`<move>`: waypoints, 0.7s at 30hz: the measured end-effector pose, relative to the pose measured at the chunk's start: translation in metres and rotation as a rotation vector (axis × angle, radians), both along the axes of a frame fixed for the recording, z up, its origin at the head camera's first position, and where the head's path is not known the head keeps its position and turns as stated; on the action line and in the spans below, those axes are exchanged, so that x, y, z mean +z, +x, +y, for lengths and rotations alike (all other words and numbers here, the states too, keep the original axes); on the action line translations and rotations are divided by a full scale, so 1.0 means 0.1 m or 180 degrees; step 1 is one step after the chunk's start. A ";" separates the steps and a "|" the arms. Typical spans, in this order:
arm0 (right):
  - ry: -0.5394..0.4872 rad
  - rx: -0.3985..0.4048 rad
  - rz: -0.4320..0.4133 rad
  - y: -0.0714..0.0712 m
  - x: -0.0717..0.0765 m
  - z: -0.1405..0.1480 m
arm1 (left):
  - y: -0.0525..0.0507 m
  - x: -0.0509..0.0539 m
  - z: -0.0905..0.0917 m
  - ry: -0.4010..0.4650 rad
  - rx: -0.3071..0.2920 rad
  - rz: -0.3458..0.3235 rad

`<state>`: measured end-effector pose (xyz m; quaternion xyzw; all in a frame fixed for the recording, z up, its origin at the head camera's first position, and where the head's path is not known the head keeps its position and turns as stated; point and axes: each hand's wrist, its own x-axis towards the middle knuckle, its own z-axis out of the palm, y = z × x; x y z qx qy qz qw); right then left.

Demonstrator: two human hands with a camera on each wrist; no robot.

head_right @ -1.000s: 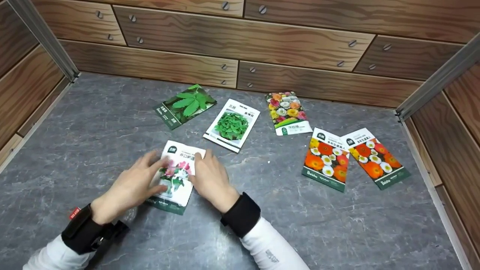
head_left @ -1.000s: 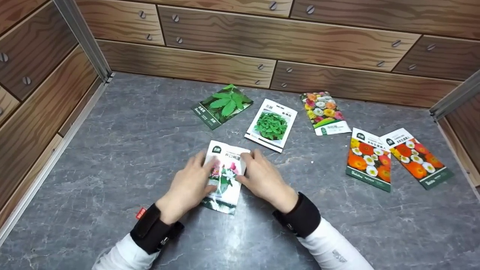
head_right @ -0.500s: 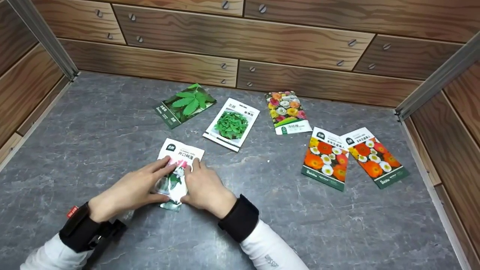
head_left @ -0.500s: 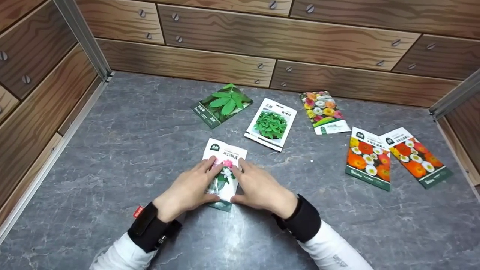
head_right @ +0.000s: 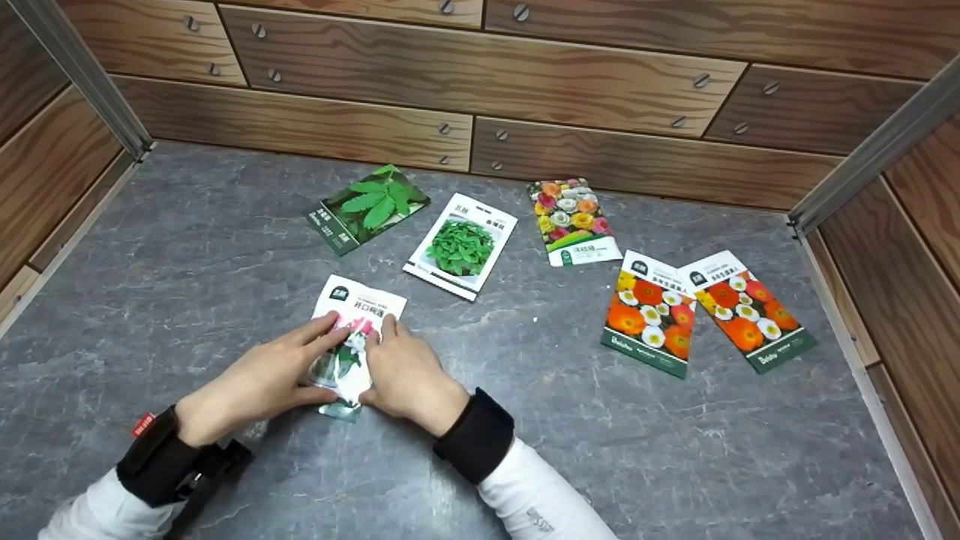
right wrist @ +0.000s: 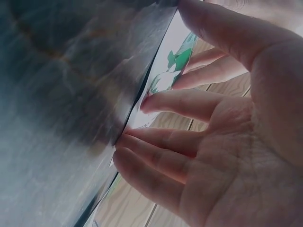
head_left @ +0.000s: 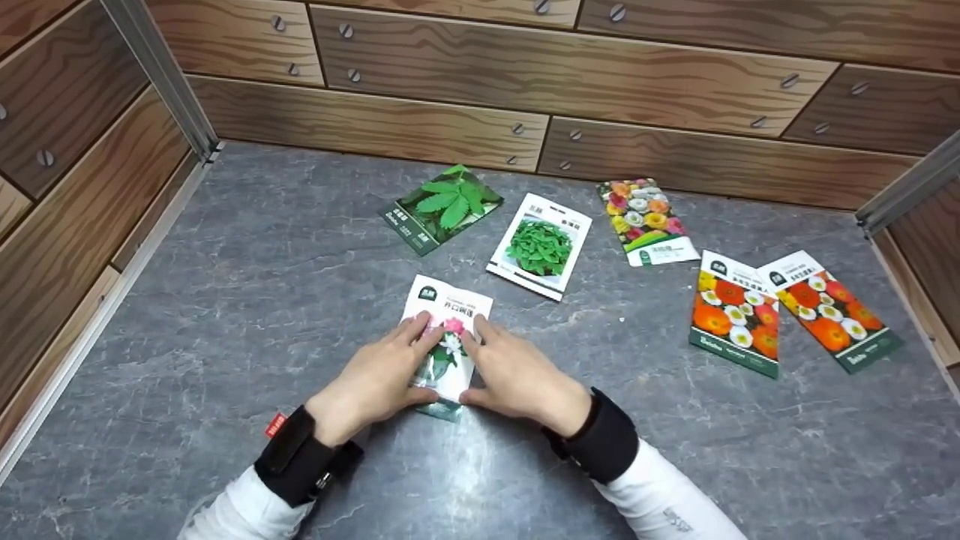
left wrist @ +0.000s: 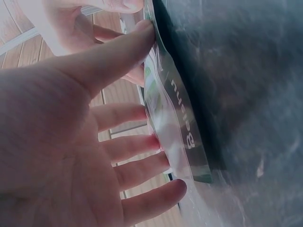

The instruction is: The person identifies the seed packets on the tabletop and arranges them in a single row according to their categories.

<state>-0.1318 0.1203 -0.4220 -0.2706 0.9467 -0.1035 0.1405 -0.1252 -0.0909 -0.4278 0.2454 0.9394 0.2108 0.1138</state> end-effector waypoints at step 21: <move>0.0322 0.0119 -0.0101 -0.20 0.04 -0.52 | -0.11 0.01 -0.46 0.0024 0.0168 0.0007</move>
